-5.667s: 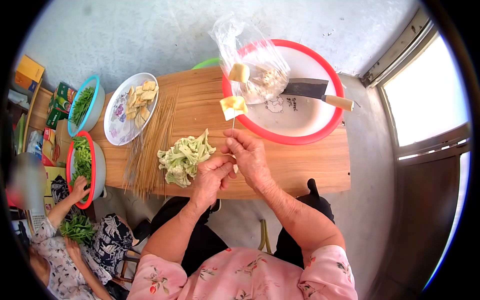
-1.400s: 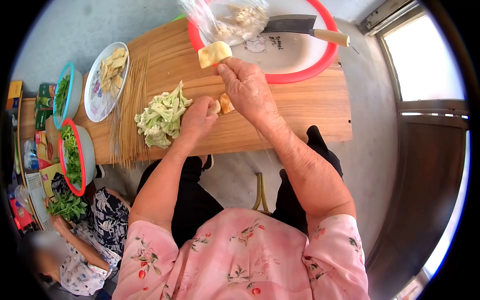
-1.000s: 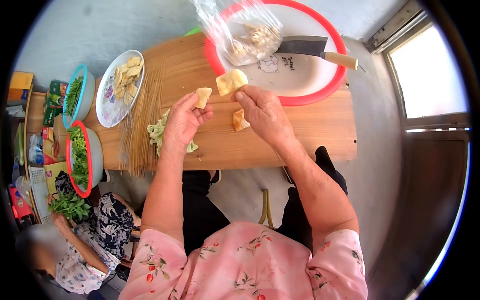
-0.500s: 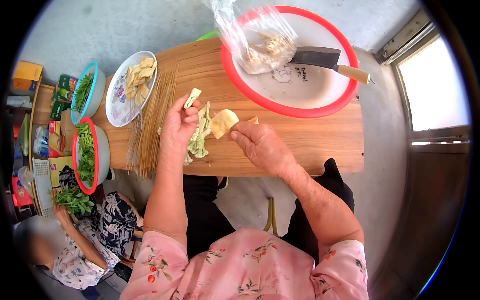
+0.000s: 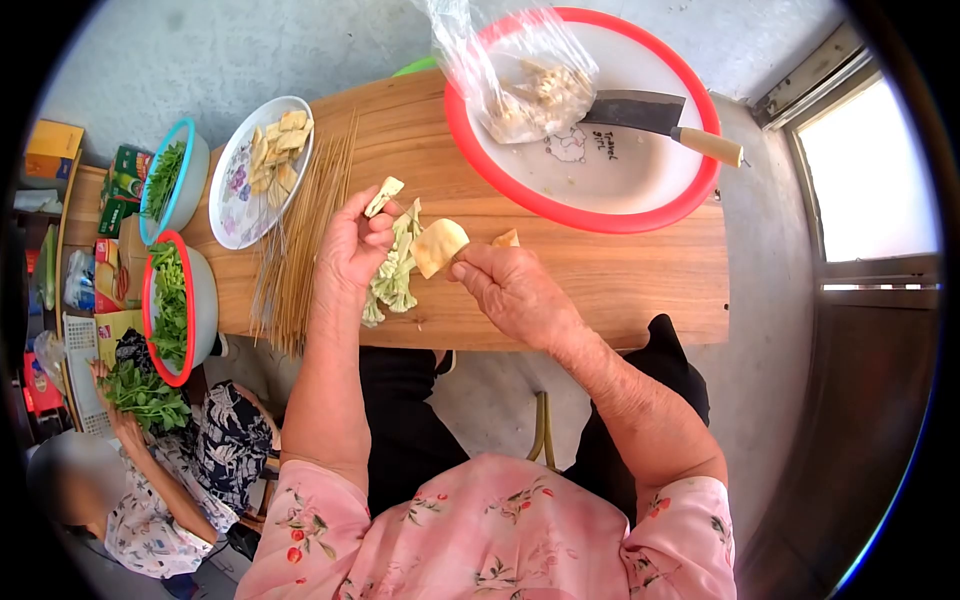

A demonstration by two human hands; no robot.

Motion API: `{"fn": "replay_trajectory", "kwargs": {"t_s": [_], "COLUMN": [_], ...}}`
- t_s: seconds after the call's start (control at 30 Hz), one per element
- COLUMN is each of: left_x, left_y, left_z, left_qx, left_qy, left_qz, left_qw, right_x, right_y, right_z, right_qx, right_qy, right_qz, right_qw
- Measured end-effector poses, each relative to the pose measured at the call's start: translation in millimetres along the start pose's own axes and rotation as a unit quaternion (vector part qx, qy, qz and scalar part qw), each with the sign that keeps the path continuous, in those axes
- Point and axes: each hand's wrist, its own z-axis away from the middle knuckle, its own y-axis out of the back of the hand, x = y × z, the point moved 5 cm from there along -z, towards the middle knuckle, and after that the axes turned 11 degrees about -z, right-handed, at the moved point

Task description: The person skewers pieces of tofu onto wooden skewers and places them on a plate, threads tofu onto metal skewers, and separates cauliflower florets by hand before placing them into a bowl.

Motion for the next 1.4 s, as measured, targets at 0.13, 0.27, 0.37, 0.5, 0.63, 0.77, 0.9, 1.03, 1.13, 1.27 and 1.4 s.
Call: {"fn": "replay_trajectory", "kwargs": {"t_s": [0.13,0.27,0.37,0.5,0.63,0.77,0.9,1.03,1.13,1.27,1.4], "left_x": [5.6,15.2,14.8,8.9,7.4,5.7,5.0,4.8,5.2,4.9,0.3], "left_y": [-2.2,-6.5,-8.8,-2.1,1.9,-1.9,0.3,0.8,-0.8,-2.6,0.4], "left_z": [4.8,11.2,15.1,8.8,6.9,7.2,4.4,4.6,5.3,6.0,1.5], "left_qx": [0.035,0.057,0.062,0.063,0.072,0.075,0.071,0.070,0.067,0.062,0.060], "left_qy": [-0.047,-0.140,-0.125,-0.085,-0.064,-0.043,-0.034,-0.029,-0.033,-0.026,0.016], "left_qz": [-0.074,-0.205,-0.167,-0.128,-0.114,-0.105,-0.101,-0.110,-0.116,-0.106,-0.059], "left_qw": [0.996,0.967,0.976,0.986,0.989,0.991,0.992,0.991,0.990,0.992,0.996], "right_x": [5.5,3.3,2.0,5.0,2.6,1.7,2.9,7.0,9.4,5.5,-1.7], "right_y": [1.6,1.4,2.9,2.1,2.0,2.6,2.4,1.8,0.6,0.9,1.6], "right_z": [0.0,0.2,0.7,0.9,1.5,1.0,0.1,0.1,-0.4,1.1,2.2], "right_qx": [0.004,-0.001,-0.001,0.001,-0.003,-0.001,0.007,0.001,0.000,-0.002,-0.005], "right_qy": [-0.053,-0.017,-0.025,-0.017,-0.015,-0.024,-0.021,-0.040,-0.007,-0.029,-0.010], "right_qz": [-0.027,-0.005,0.001,-0.011,-0.018,-0.010,-0.005,-0.012,-0.029,-0.020,-0.007], "right_qw": [0.998,1.000,1.000,1.000,1.000,1.000,1.000,0.999,1.000,0.999,1.000]}}
